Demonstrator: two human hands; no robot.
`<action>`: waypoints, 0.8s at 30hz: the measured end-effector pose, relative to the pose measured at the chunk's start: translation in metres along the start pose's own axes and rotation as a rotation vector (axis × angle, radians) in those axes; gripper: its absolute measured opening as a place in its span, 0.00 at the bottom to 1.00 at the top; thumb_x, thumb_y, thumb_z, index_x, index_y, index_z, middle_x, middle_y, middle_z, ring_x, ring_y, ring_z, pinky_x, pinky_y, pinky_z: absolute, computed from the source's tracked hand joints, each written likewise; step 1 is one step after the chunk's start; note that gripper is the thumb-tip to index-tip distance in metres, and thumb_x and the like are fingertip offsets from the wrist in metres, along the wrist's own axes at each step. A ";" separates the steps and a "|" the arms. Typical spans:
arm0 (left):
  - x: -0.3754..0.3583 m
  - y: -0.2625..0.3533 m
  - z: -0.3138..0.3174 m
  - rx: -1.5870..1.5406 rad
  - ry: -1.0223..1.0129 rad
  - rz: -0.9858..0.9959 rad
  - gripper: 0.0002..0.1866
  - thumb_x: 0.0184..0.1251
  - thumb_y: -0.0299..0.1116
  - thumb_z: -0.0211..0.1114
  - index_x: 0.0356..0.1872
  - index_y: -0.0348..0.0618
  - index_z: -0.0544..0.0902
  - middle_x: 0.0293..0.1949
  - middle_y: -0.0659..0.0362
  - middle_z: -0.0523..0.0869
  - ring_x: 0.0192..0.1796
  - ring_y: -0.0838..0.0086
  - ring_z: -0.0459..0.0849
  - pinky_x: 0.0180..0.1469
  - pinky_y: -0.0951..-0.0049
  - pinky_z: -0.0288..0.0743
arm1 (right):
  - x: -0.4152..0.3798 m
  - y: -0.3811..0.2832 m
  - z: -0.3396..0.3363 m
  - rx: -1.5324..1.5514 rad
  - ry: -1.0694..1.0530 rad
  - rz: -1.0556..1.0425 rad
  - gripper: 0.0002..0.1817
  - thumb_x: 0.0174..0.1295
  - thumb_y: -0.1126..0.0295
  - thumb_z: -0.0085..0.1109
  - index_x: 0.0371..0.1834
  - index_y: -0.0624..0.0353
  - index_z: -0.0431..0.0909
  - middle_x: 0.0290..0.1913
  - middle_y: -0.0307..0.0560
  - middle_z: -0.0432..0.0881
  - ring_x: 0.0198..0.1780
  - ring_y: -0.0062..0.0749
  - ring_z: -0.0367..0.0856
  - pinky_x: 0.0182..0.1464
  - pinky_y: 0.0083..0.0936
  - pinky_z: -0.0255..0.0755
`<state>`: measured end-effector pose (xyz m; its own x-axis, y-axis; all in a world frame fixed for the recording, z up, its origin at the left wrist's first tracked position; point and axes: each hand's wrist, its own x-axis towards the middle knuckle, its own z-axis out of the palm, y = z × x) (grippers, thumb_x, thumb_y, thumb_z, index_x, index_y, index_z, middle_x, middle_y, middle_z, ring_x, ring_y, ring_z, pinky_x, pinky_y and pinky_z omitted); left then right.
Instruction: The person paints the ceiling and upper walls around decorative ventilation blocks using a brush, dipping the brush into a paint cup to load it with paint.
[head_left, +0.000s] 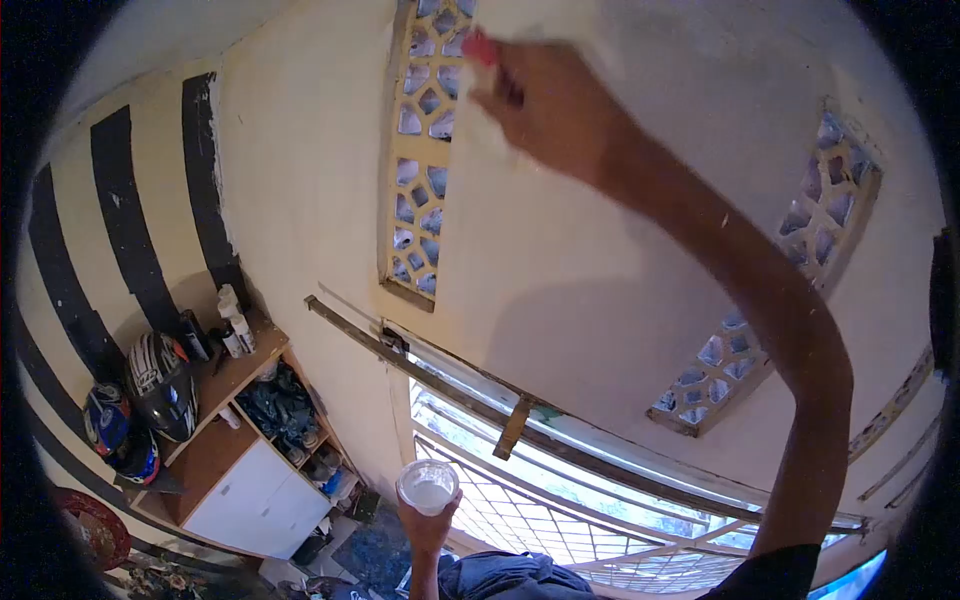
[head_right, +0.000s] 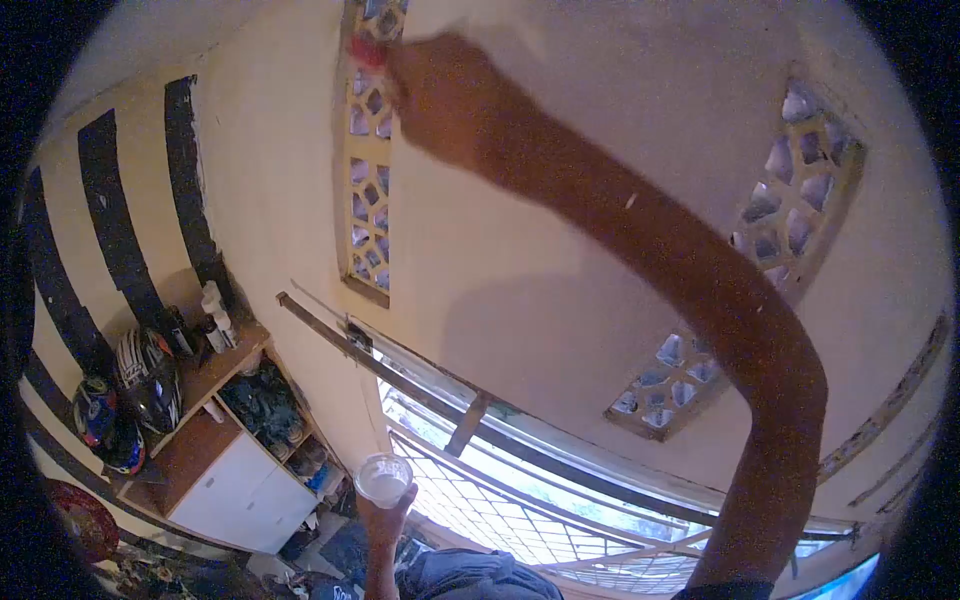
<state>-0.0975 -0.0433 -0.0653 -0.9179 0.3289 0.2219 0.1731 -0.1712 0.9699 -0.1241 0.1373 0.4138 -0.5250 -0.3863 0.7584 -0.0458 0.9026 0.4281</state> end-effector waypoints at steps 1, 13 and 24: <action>-0.001 0.003 0.001 0.046 0.003 0.010 0.35 0.37 0.29 0.77 0.50 0.36 0.68 0.44 0.53 0.77 0.45 0.69 0.78 0.48 0.68 0.75 | 0.012 -0.005 -0.022 -0.109 -0.106 0.088 0.08 0.55 0.71 0.57 0.30 0.66 0.74 0.24 0.54 0.77 0.26 0.43 0.77 0.31 0.36 0.70; -0.018 0.048 0.010 -0.122 0.008 0.029 0.33 0.36 0.32 0.78 0.47 0.35 0.71 0.40 0.53 0.80 0.42 0.66 0.80 0.46 0.67 0.75 | -0.071 -0.101 -0.018 0.627 0.109 0.383 0.17 0.52 0.75 0.54 0.47 0.56 0.74 0.45 0.57 0.75 0.48 0.51 0.75 0.51 0.36 0.71; -0.068 0.023 0.012 0.184 0.082 0.147 0.33 0.39 0.32 0.78 0.48 0.37 0.70 0.42 0.54 0.80 0.42 0.69 0.81 0.46 0.68 0.75 | -0.311 -0.209 0.029 1.556 0.212 1.229 0.09 0.54 0.78 0.62 0.38 0.66 0.75 0.29 0.46 0.79 0.28 0.23 0.78 0.27 0.18 0.72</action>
<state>-0.0273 -0.0585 -0.0567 -0.9028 0.2350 0.3601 0.3620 -0.0367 0.9315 0.0243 0.0742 0.0742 -0.7605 0.5504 0.3445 -0.4314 -0.0317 -0.9016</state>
